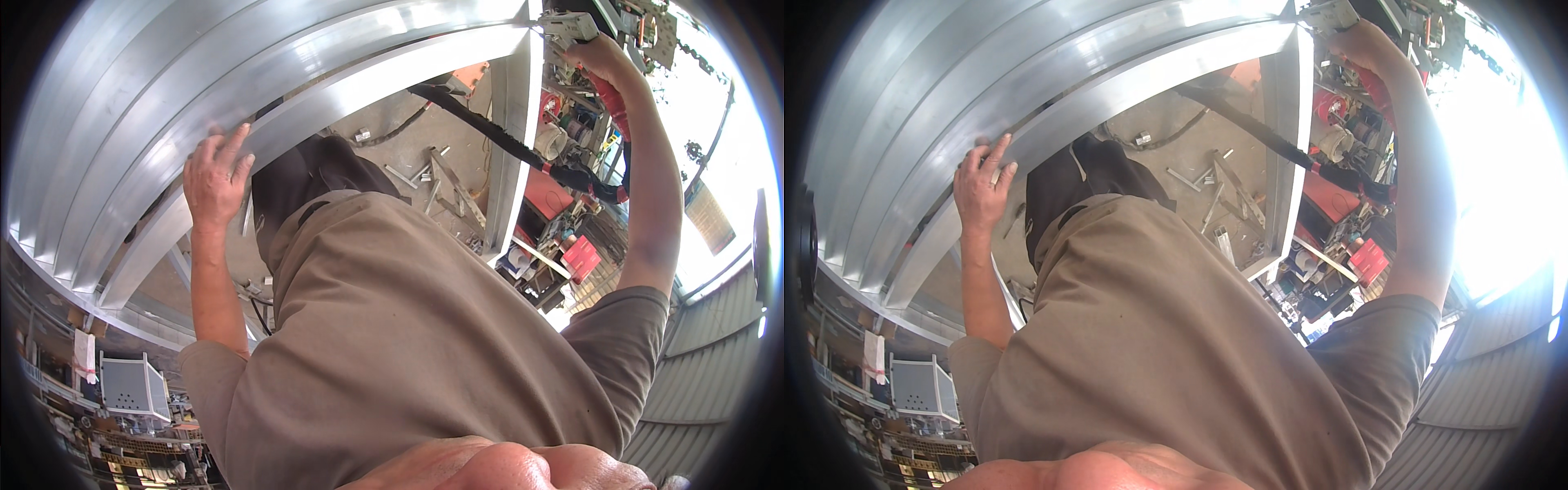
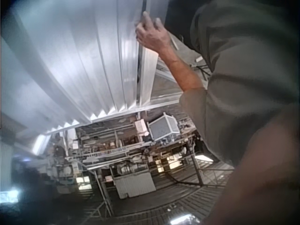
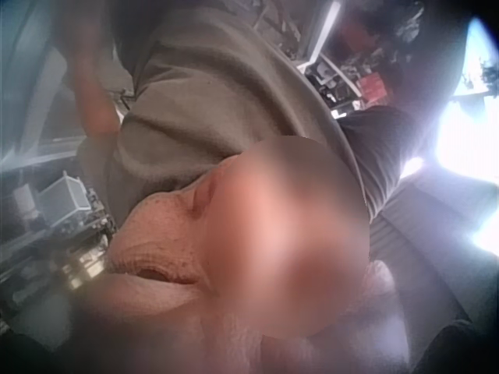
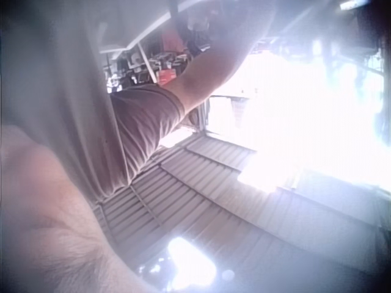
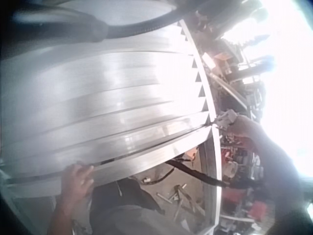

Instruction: The person assembles a metal frame by placing long metal strips into a curved frame and securing them with a pneumatic nail gun. The person repeatedly picks up strips, aligns them, and fastens them in place.

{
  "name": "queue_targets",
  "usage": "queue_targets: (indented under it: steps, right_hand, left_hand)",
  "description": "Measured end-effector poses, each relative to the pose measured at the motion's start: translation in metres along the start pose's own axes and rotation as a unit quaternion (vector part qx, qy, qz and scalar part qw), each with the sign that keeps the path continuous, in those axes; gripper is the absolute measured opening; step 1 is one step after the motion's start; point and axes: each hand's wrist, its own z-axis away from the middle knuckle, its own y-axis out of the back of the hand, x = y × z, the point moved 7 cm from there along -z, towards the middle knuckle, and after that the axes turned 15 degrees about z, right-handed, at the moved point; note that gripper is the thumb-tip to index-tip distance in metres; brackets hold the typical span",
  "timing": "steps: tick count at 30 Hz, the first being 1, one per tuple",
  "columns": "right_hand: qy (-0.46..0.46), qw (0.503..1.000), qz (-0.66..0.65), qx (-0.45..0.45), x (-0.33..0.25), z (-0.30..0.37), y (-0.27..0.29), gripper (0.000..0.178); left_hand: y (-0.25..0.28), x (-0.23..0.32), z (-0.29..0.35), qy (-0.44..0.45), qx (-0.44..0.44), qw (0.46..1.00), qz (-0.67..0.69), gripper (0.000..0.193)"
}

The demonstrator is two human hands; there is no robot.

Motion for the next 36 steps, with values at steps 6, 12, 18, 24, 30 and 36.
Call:
queue_targets:
  steps: [6,12,18,24,30,36]
  right_hand:
    - [0.012,1.0,-0.01,0.024,-0.003,-0.003,-0.002,0.038]
    - [0.016,1.0,0.011,0.02,0.002,-0.012,-0.007,0.035]
    - [0.053,0.997,0.047,0.038,-0.002,-0.019,-0.009,0.027]
    - [0.057,0.993,0.083,0.061,-0.007,-0.019,-0.009,0.032]
    - [0.034,0.995,0.095,0.027,-0.02,-0.017,-0.007,0.025]
    - [0.018,0.994,0.104,0.023,-0.024,-0.017,-0.006,0.024]
  left_hand:
    - [0.0,0.0,0.0,-0.005,0.0,1.0,0.002,0.054]
    - [0.0,-0.001,0.0,-0.003,0.0,1.0,0.002,0.053]
    - [-0.001,-0.002,0.001,0.004,0.0,1.0,0.002,0.053]
    - [-0.001,-0.001,0.001,-0.001,0.004,1.0,0.0,0.053]
    - [0.0,0.0,0.0,-0.007,0.008,1.0,0.001,0.053]
    - [0.001,0.0,0.001,-0.006,0.007,1.0,0.004,0.054]
